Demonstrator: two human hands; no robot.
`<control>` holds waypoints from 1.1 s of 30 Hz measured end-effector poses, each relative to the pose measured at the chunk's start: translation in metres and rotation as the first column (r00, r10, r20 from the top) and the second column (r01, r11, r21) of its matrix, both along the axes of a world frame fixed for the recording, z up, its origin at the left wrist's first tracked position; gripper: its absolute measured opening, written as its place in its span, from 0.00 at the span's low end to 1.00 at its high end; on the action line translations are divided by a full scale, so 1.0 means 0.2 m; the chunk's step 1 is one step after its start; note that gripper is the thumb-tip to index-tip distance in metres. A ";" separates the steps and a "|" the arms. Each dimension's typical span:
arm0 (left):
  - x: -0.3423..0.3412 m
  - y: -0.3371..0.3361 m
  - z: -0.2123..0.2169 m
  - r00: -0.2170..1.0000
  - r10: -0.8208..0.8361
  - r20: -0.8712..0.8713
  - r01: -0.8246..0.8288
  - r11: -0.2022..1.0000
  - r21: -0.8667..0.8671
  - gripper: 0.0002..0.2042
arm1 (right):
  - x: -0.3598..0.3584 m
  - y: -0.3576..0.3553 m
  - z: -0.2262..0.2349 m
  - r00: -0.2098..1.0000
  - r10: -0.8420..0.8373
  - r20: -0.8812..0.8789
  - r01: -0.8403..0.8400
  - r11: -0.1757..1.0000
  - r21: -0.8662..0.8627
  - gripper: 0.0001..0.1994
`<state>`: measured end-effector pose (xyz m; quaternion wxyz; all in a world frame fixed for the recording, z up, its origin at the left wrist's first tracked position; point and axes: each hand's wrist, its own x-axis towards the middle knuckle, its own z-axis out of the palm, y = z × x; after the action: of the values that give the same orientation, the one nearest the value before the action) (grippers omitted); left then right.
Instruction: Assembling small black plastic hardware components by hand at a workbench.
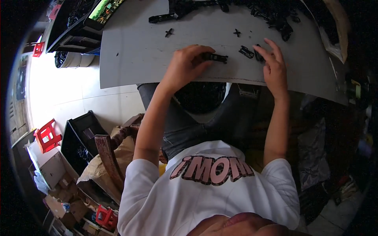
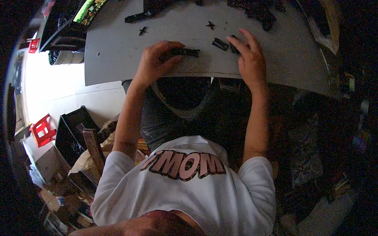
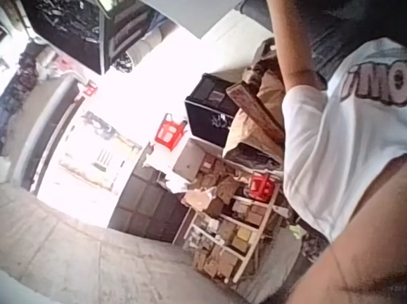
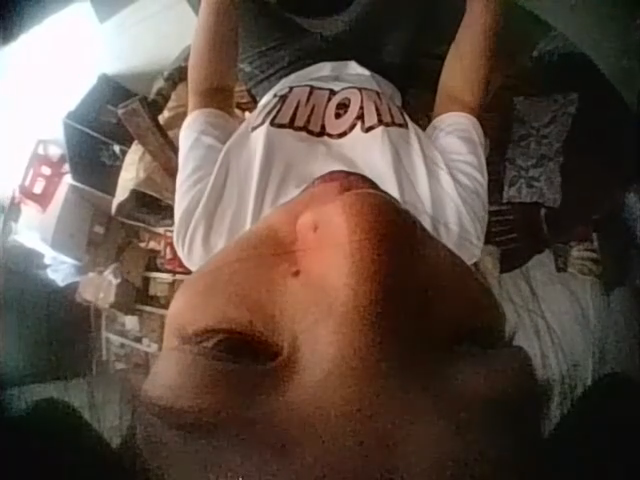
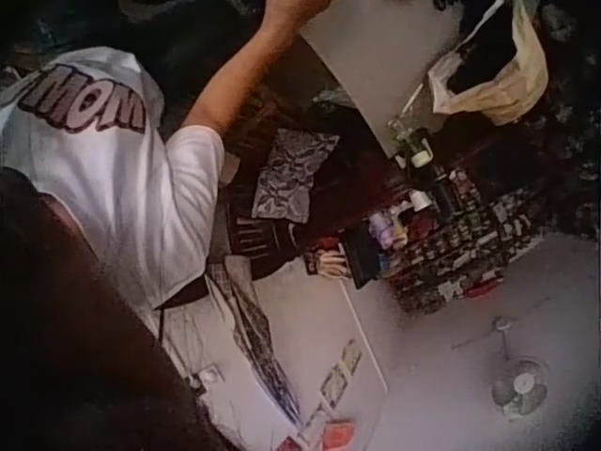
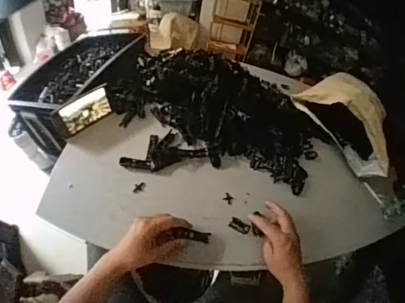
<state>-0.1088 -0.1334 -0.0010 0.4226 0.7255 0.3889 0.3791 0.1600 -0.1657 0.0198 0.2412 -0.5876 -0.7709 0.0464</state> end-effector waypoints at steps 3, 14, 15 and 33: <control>0.01 0.00 -0.01 0.999 -0.013 0.048 0.014 1.000 -0.019 0.13 | 0.06 -0.01 -0.04 0.993 -0.069 0.100 0.069 0.998 0.005 0.15; -0.02 0.02 0.00 1.000 -0.021 -0.006 0.021 1.000 0.004 0.14 | -0.19 0.05 0.06 0.995 -0.085 0.061 0.083 0.996 0.036 0.13; -0.03 0.02 0.00 0.999 -0.037 -0.018 0.037 0.999 -0.039 0.14 | -0.19 0.06 0.06 0.990 -0.091 0.105 0.090 0.996 0.014 0.13; 0.00 0.03 -0.03 0.999 -0.049 -0.021 0.050 0.998 0.027 0.13 | -0.43 0.05 0.09 0.979 0.139 -0.149 -0.168 0.965 -0.202 0.16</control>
<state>-0.1096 -0.1275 -0.0062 0.4181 0.7444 0.3698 0.3665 0.0746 -0.1562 0.0370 0.2235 -0.5440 -0.7869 0.1867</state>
